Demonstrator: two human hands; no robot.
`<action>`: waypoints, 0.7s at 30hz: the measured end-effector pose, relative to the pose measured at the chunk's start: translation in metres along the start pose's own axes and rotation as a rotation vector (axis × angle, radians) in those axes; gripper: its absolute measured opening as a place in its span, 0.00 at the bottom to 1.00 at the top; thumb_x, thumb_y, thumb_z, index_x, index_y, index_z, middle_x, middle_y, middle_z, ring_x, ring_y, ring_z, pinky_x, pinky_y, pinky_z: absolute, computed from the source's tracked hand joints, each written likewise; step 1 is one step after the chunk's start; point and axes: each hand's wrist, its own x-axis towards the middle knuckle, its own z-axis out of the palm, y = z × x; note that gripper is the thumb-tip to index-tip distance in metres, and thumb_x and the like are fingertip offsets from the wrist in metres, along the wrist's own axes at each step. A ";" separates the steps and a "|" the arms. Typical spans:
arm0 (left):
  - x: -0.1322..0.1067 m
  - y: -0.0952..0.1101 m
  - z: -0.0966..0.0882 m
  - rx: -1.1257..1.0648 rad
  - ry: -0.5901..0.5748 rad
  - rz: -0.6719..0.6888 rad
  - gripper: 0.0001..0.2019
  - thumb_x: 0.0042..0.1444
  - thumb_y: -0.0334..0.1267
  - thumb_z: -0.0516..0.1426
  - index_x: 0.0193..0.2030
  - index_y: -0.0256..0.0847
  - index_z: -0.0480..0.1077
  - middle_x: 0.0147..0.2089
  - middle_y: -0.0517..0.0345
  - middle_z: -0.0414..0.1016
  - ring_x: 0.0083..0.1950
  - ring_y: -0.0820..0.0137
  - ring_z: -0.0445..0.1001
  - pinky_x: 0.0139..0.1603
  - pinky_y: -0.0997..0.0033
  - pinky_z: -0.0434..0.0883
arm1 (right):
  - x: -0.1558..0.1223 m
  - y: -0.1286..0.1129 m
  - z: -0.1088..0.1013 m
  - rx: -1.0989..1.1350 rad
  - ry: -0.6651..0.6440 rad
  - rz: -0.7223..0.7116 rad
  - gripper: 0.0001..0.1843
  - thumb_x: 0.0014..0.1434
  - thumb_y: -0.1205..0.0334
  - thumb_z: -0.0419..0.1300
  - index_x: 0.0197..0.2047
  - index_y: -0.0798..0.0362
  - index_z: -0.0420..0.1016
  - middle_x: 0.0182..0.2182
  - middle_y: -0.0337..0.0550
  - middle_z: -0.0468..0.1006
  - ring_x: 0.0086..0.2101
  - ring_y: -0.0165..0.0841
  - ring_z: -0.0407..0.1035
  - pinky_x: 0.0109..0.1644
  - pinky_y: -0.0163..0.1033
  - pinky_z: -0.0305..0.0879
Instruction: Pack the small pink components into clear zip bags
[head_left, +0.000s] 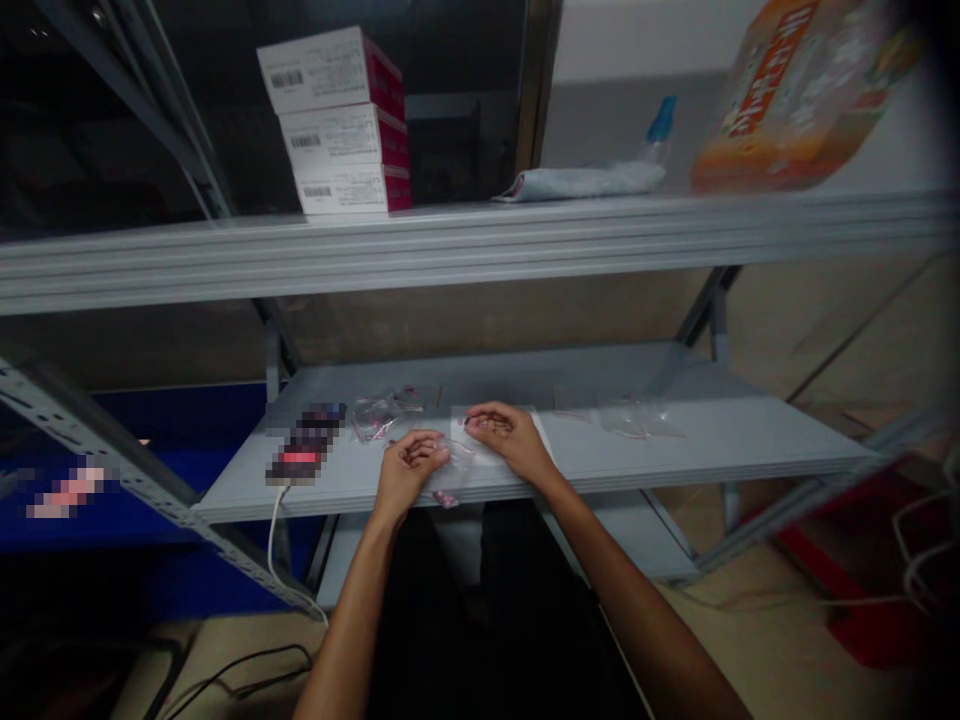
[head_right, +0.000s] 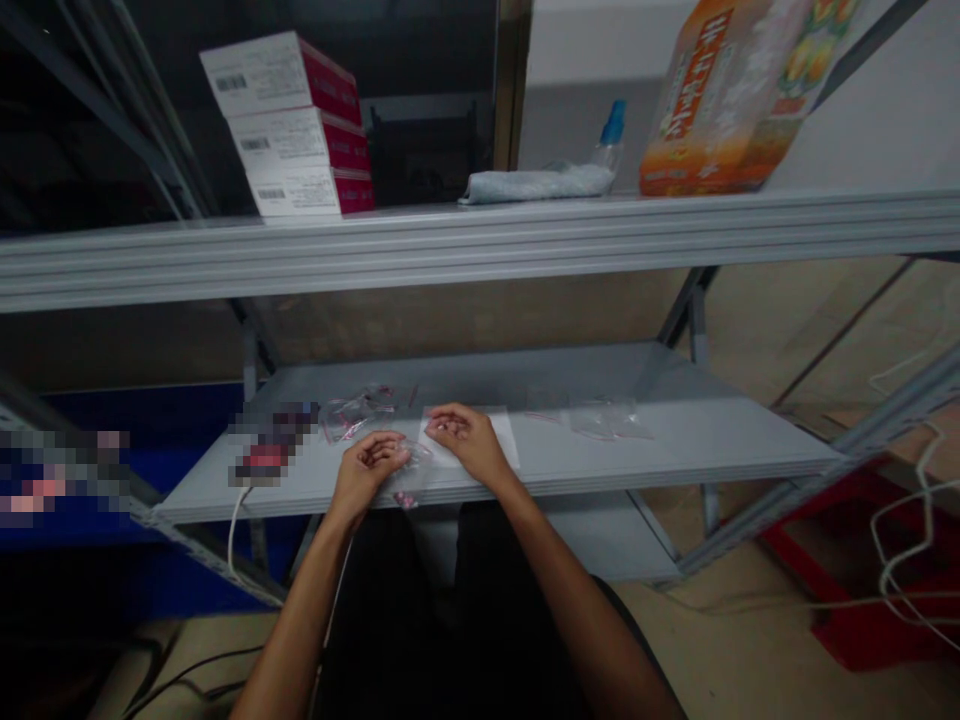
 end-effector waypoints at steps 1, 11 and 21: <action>0.000 -0.001 0.000 0.009 -0.022 0.004 0.17 0.43 0.36 0.70 0.41 0.37 0.76 0.34 0.58 0.77 0.34 0.74 0.74 0.38 0.75 0.71 | 0.003 -0.003 0.003 0.038 -0.048 0.006 0.16 0.55 0.55 0.66 0.46 0.52 0.78 0.38 0.45 0.80 0.37 0.35 0.74 0.43 0.39 0.69; 0.000 0.000 0.001 0.039 -0.045 0.010 0.16 0.44 0.35 0.69 0.41 0.37 0.76 0.34 0.57 0.77 0.35 0.72 0.74 0.39 0.74 0.71 | 0.001 0.007 0.008 0.034 -0.159 0.025 0.16 0.54 0.57 0.67 0.45 0.53 0.79 0.38 0.45 0.80 0.37 0.34 0.74 0.39 0.37 0.67; 0.001 -0.002 0.002 -0.018 0.015 0.027 0.17 0.43 0.36 0.70 0.41 0.37 0.76 0.34 0.56 0.78 0.35 0.72 0.75 0.40 0.72 0.72 | -0.012 0.005 0.012 -0.117 0.009 -0.024 0.14 0.58 0.51 0.63 0.40 0.54 0.76 0.36 0.44 0.79 0.34 0.33 0.72 0.38 0.35 0.67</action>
